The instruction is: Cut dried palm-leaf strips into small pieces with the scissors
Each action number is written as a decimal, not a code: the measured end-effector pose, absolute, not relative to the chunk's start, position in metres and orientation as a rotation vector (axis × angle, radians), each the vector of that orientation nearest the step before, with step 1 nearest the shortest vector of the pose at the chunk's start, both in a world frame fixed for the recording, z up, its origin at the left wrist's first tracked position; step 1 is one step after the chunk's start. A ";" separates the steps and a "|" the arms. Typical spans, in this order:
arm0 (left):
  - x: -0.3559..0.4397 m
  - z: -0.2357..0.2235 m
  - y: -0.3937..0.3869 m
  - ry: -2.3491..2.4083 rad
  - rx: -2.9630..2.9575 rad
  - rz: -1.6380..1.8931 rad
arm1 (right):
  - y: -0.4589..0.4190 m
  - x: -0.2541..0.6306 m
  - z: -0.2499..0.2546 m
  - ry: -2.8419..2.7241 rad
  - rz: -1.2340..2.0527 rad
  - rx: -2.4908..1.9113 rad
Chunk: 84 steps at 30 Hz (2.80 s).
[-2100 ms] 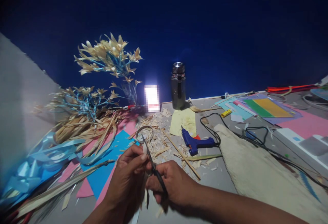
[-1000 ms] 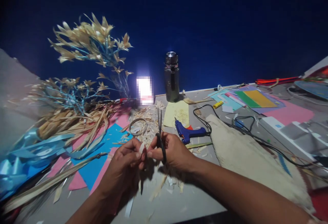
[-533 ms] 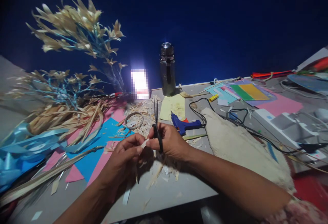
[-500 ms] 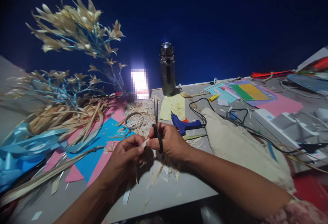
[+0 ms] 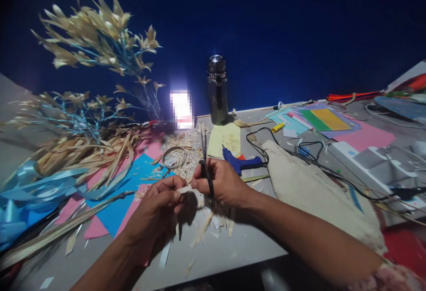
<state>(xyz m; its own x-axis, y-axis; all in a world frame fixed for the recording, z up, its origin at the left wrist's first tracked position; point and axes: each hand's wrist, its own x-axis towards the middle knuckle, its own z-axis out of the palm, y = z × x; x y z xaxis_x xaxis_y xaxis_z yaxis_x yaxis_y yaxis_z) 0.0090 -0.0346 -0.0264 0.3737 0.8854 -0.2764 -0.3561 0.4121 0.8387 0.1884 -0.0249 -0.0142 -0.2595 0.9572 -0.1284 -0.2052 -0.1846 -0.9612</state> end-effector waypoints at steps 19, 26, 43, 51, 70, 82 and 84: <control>0.016 -0.029 -0.035 0.799 0.689 0.977 | -0.033 0.174 -0.025 -0.897 1.528 -0.981; 0.020 -0.028 -0.039 0.861 0.636 0.995 | -0.037 0.165 -0.038 -0.832 1.657 -0.888; -0.001 -0.026 -0.033 1.107 0.946 1.181 | -0.036 0.182 -0.013 -1.593 1.999 -1.266; 0.002 -0.018 -0.039 1.187 1.031 1.195 | -0.034 0.183 -0.015 -1.548 2.032 -1.331; 0.005 -0.019 -0.035 1.073 1.219 0.848 | -0.026 0.188 -0.011 -1.210 1.709 -1.117; 0.000 -0.008 -0.031 0.775 0.582 1.014 | -0.024 0.194 -0.011 -1.393 1.997 -1.084; -0.004 -0.006 -0.030 0.748 0.568 1.022 | -0.025 0.198 -0.008 -1.571 2.064 -1.125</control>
<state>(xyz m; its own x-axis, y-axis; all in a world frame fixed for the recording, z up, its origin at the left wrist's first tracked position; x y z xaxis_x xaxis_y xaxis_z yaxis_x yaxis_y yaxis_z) -0.0041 -0.0302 -0.0060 0.3187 0.9044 -0.2839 -0.5435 0.4197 0.7270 0.1980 -0.0251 -0.0075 -0.6422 0.6571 -0.3946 0.2055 -0.3483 -0.9146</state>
